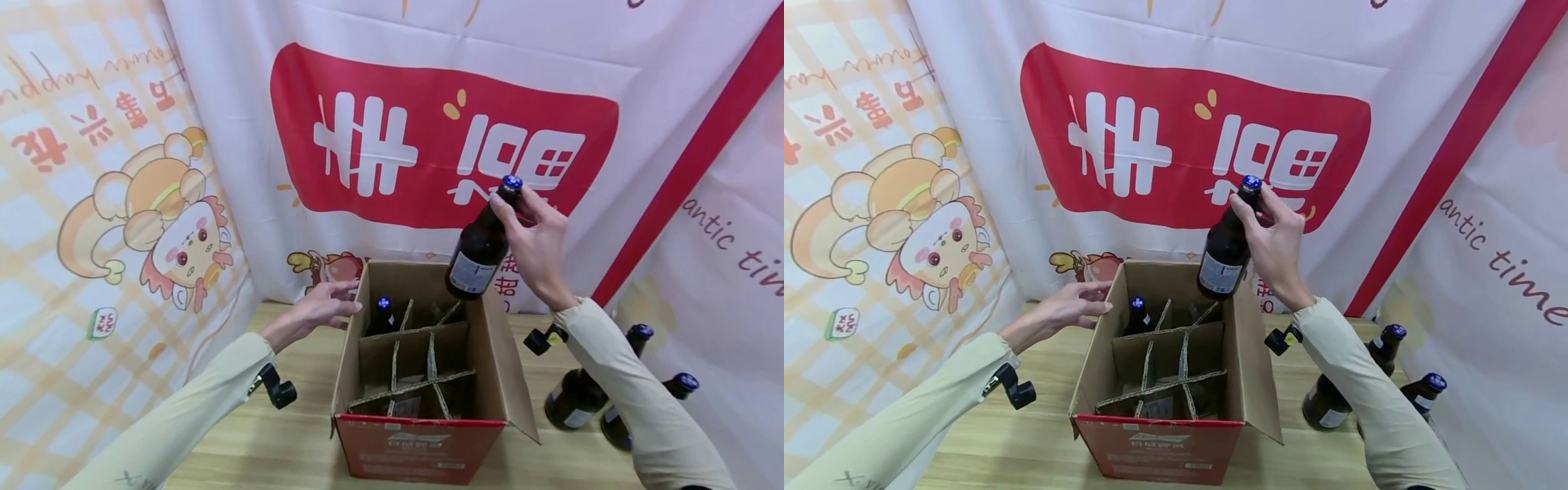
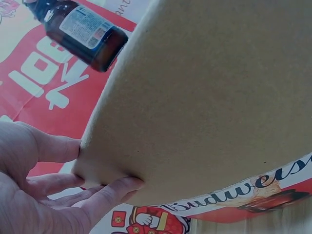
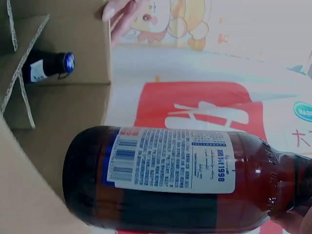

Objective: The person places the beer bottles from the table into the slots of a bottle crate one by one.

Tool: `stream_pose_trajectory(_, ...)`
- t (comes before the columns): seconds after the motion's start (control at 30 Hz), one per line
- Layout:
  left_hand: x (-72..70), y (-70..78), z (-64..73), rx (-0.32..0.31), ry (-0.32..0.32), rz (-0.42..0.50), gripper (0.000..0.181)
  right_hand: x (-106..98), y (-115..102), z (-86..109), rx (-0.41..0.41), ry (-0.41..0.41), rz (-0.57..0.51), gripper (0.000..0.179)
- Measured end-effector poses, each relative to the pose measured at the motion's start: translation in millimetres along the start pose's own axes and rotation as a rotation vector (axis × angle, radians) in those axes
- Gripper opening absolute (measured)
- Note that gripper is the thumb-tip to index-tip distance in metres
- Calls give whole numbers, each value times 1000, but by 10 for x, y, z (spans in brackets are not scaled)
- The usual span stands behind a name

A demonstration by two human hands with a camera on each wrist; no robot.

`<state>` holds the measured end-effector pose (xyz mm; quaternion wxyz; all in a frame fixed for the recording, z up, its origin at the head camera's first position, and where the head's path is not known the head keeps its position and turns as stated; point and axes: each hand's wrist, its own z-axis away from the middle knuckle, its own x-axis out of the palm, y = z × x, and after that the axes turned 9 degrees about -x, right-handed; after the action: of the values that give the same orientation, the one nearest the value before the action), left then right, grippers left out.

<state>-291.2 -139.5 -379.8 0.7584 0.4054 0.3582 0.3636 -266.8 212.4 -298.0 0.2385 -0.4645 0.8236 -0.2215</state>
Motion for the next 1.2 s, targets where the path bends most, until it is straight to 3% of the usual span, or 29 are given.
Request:
stream_pose_trajectory(0.27, -4, 4, 5, -7, 9, 7, 69, 335, 59, -50, 24, -110, -60, 38)
stream_pose_trajectory(0.4, 23, 30, -21, -6, 2, 11, 69, 444, 110, -55, 52, -193, -35, 38)
stream_pose_trajectory(0.7, 5, 26, 12, -4, 16, -7, 69, 681, 303, 44, 29, -357, 100, 32)
stream_pose_trajectory(1.2, 24, 27, 18, -15, 14, 16, 68, 806, 221, 1, 113, -545, 151, 31)
